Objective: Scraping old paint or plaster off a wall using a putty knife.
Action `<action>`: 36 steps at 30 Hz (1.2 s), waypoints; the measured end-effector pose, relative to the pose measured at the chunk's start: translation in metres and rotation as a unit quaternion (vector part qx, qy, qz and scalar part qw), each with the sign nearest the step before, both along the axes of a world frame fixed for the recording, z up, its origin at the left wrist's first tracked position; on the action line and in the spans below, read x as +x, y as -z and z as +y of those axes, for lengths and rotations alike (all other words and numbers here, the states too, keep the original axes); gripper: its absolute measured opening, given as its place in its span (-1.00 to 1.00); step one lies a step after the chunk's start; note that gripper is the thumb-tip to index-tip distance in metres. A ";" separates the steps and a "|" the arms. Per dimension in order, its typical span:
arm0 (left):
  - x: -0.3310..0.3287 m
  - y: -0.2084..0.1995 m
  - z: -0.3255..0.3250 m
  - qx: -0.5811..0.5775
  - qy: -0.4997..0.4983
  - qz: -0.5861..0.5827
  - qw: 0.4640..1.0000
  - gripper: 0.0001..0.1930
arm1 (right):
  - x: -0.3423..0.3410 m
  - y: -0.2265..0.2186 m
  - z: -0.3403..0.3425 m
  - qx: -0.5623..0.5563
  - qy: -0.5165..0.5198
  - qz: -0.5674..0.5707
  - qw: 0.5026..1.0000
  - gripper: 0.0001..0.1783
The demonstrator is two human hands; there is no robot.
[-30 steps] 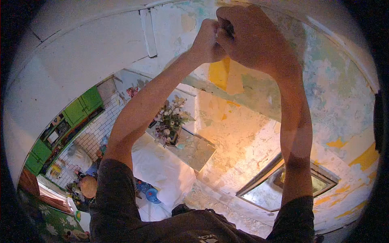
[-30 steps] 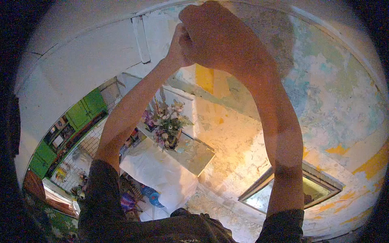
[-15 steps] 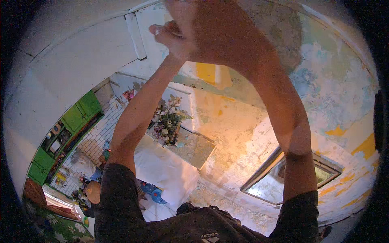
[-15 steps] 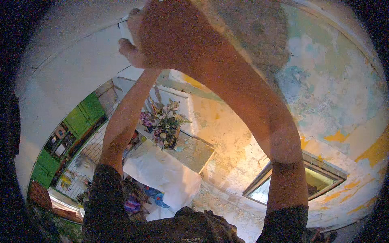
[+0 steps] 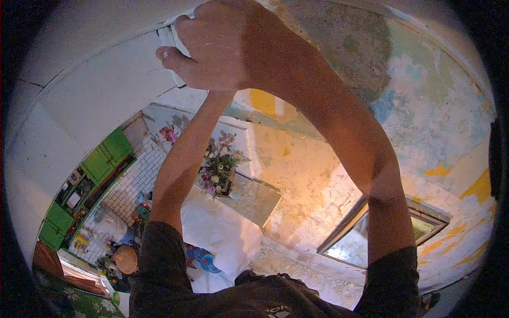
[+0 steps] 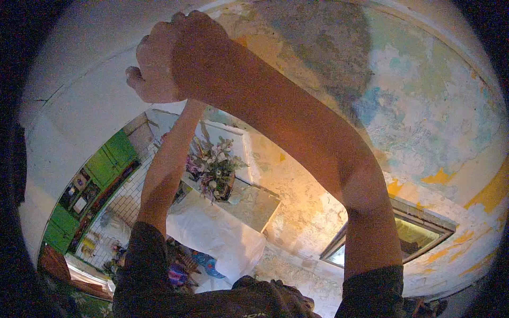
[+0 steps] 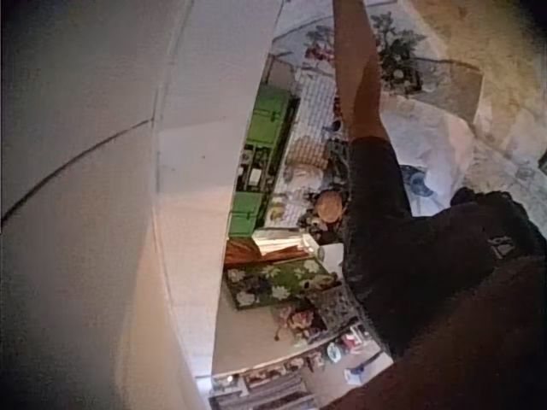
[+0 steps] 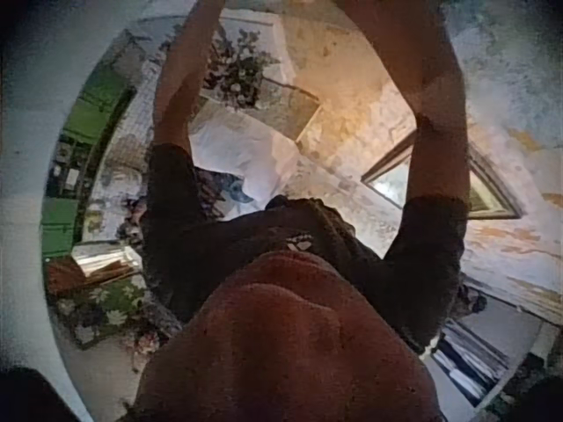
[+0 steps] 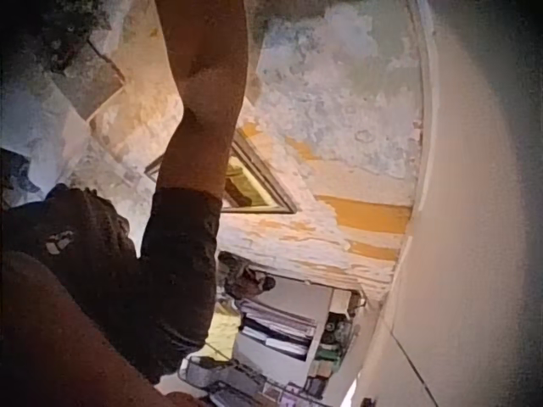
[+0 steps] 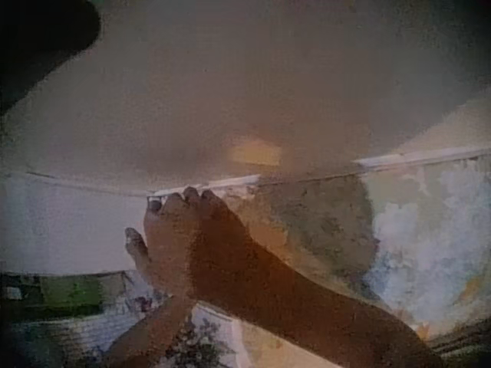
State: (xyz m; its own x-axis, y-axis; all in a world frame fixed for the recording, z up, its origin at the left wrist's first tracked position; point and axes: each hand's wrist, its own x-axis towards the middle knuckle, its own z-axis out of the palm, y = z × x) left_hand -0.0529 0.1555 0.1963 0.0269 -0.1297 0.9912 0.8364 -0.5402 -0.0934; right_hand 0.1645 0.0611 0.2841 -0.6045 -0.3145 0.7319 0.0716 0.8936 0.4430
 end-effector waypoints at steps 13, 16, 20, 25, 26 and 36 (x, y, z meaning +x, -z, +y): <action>-0.002 -0.011 0.000 0.020 -0.010 0.006 1.000 -0.75 | -0.014 -0.012 -0.012 -0.048 0.051 -0.096 0.993 -0.42; -0.003 -0.014 0.002 0.025 -0.004 0.005 1.000 -0.75 | -0.018 -0.015 -0.012 -0.054 0.052 -0.087 0.993 -0.42; -0.004 -0.014 -0.002 0.024 -0.006 0.006 1.000 -0.75 | -0.015 -0.024 -0.012 -0.039 0.056 -0.088 0.994 -0.41; 0.000 -0.009 -0.007 0.025 -0.006 0.005 1.000 -0.75 | -0.007 -0.030 -0.006 0.008 0.044 -0.134 0.990 -0.34; 0.003 -0.008 -0.008 0.024 -0.004 0.007 1.000 -0.75 | -0.010 -0.029 -0.006 0.004 0.044 -0.133 0.990 -0.34; 0.001 -0.006 -0.024 -0.114 -0.020 -0.008 0.993 -0.76 | -0.037 -0.028 -0.007 -0.040 0.048 -0.134 0.989 -0.30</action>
